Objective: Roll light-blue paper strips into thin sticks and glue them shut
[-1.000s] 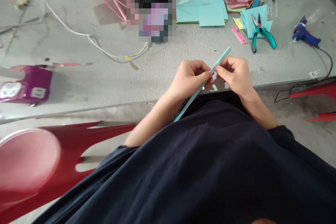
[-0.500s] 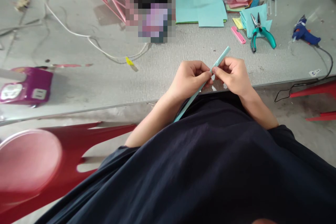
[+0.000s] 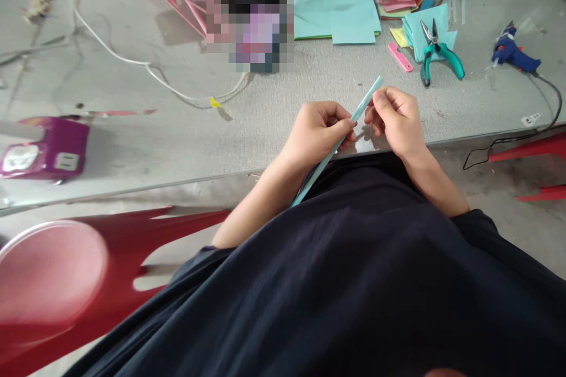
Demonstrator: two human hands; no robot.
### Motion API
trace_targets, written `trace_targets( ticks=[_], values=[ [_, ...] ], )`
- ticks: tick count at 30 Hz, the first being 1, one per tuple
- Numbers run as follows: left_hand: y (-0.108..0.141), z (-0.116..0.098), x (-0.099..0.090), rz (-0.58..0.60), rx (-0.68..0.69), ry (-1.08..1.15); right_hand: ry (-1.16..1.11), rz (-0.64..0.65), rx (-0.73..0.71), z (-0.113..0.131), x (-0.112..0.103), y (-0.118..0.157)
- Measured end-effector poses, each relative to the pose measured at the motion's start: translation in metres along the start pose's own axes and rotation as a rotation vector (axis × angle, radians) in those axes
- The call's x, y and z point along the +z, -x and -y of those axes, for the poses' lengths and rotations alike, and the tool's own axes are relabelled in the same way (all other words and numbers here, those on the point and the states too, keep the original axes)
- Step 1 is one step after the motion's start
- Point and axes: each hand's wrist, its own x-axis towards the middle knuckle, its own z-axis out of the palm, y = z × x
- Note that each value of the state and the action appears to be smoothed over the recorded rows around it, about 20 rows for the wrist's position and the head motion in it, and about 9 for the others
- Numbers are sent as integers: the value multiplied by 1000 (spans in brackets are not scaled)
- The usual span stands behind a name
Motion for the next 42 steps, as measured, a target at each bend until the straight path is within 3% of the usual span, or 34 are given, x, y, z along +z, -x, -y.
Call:
trace_targets(
  ticks=[9, 16, 21, 25, 32, 35, 39, 42],
  values=[
    [0, -2, 0, 10, -16, -29, 40, 12, 17, 1, -3, 2],
    [3, -5, 1, -39, -55, 40, -64, -139, -38, -17, -4, -7],
    [3, -4, -1, -49, -75, 71, -74, -124, -45, -17, -3, -6],
    [3, -3, -3, -9, -73, 84, -26, -97, 9, -11, -1, -5],
    [5, -1, -6, 119, -97, 68, -99, -38, -57, -12, 1, -5],
    [11, -4, -18, 176, -91, 70, -128, -143, -42, -14, -1, -7],
    [26, -11, -49, 331, -102, -42, -173, -325, -33, -14, -9, -11],
    [39, -15, -69, 285, -116, -178, -203, -404, -45, -11, -15, -13]
  ],
)
